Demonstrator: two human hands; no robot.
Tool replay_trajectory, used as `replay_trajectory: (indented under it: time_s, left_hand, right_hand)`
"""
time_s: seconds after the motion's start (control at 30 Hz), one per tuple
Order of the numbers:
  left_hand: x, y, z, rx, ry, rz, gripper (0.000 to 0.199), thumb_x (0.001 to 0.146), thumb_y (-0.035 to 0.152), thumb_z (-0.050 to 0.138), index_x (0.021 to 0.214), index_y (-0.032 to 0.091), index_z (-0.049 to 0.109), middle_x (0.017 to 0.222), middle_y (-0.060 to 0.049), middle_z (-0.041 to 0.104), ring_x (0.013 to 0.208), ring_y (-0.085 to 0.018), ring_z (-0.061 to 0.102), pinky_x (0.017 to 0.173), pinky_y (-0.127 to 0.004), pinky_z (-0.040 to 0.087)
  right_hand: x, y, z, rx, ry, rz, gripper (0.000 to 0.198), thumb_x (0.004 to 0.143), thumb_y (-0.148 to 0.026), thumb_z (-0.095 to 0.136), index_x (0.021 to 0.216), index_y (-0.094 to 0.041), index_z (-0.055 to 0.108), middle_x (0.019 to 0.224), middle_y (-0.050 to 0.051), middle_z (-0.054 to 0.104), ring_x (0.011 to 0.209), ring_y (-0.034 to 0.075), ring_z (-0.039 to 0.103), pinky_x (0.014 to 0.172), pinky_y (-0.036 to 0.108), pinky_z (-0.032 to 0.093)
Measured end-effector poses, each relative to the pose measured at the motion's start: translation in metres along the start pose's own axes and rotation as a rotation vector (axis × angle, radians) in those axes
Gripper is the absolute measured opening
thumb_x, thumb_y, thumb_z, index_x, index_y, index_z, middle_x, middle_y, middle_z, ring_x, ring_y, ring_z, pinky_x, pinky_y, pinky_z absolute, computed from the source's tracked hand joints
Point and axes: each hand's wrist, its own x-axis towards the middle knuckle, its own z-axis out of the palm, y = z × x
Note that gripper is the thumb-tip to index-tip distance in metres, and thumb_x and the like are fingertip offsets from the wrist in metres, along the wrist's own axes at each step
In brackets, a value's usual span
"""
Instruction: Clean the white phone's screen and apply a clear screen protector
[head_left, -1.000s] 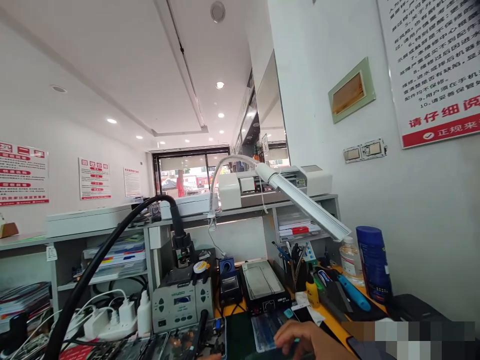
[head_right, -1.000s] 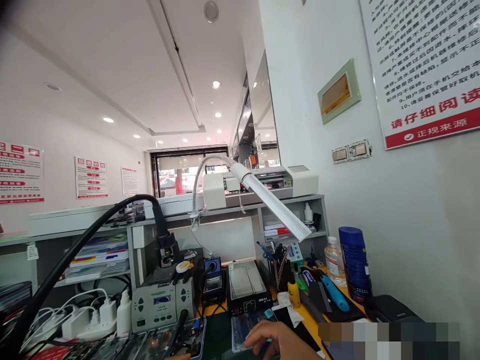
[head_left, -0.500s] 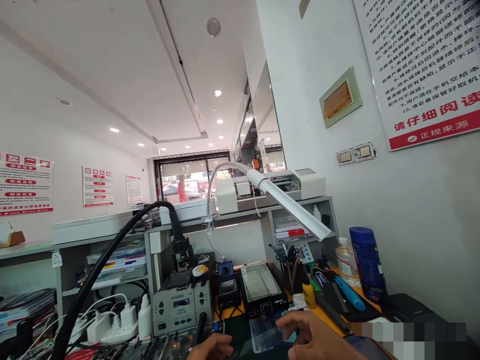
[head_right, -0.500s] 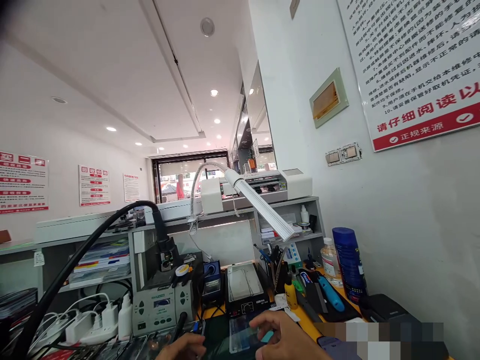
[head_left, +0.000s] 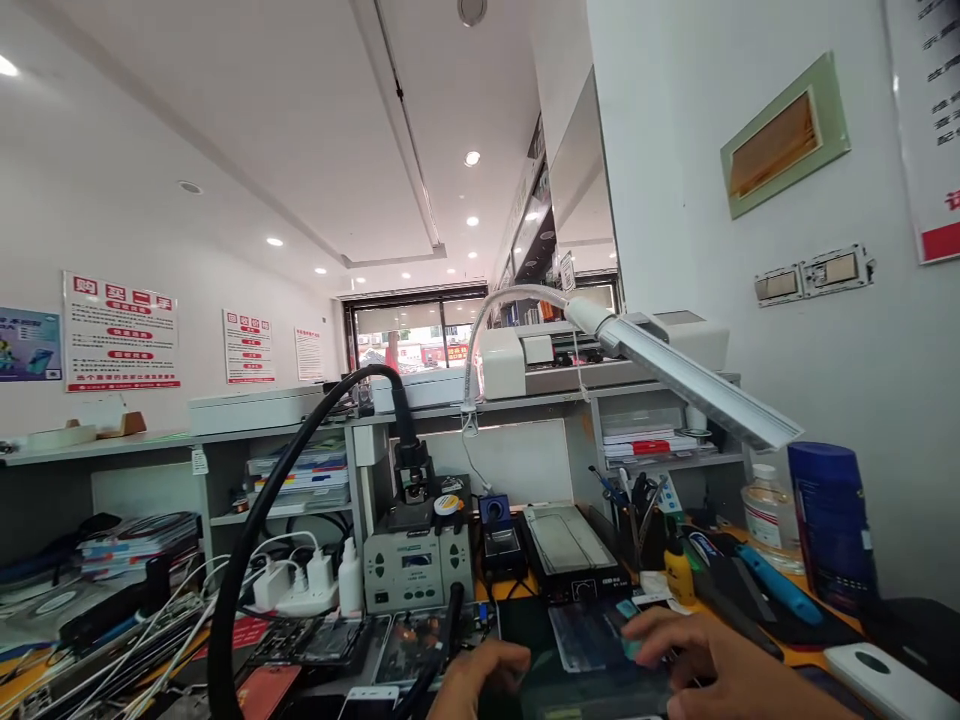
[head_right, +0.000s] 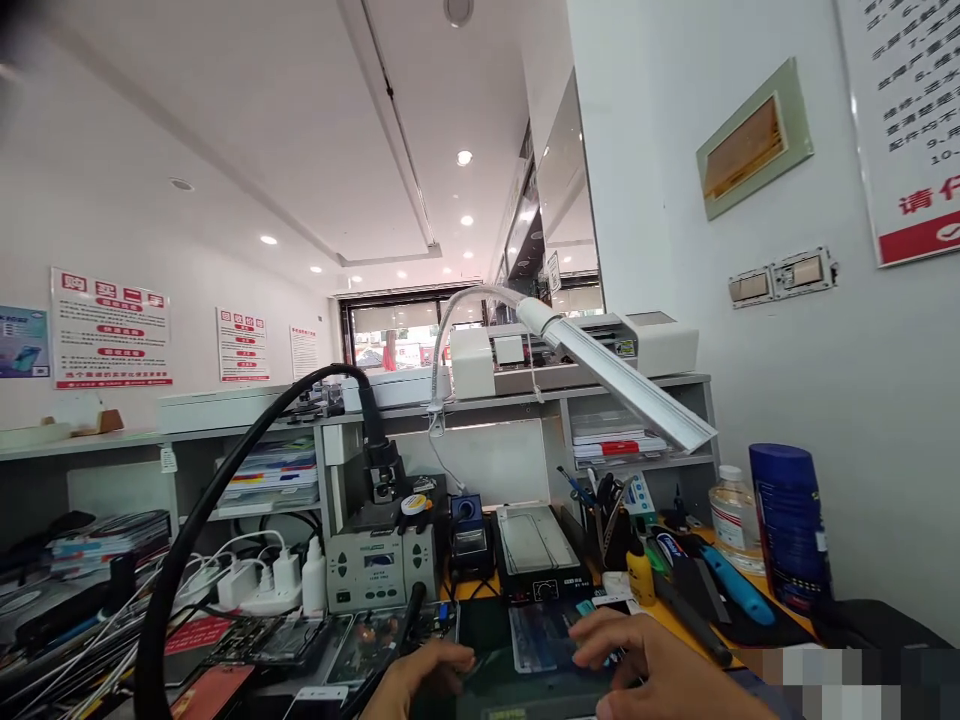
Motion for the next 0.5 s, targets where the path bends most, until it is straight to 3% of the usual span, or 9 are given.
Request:
replay_trajectory:
  time_s: [0.2,0.37,0.5]
  left_hand:
    - [-0.005,0.02,-0.002,0.046,-0.026,0.071,0.052,0.07,0.058,0.078,0.109,0.023,0.071,0.119,-0.011,0.066,0.098,-0.028,0.063,0.09,-0.035,0.047]
    - [-0.017,0.031,-0.001,0.141,-0.042,-0.09,0.05,0.073,0.045,0.078,0.118,0.027,0.066,0.125,-0.009,0.061,0.115,-0.033,0.054,0.1,-0.041,0.041]
    - [-0.025,0.029,0.003,0.158,-0.055,-0.051,0.046,0.074,0.039,0.076,0.117,0.027,0.065,0.129,-0.008,0.058,0.117,-0.032,0.052,0.102,-0.04,0.04]
  right_hand:
    - [-0.003,-0.009,0.004,-0.022,0.082,0.029,0.037,0.068,-0.051,0.08,0.095,-0.025,0.077,0.136,0.014,0.057,0.111,0.034,0.06,0.083,0.041,0.052]
    - [-0.012,-0.02,0.003,-0.084,0.011,0.106,0.036,0.074,-0.045,0.078,0.105,-0.027,0.076,0.144,0.011,0.051,0.106,0.031,0.062,0.088,0.042,0.051]
    - [-0.018,-0.019,0.005,-0.08,-0.029,0.162,0.037,0.078,-0.043,0.076,0.112,-0.028,0.072,0.147,0.01,0.048,0.113,0.031,0.059,0.094,0.042,0.05]
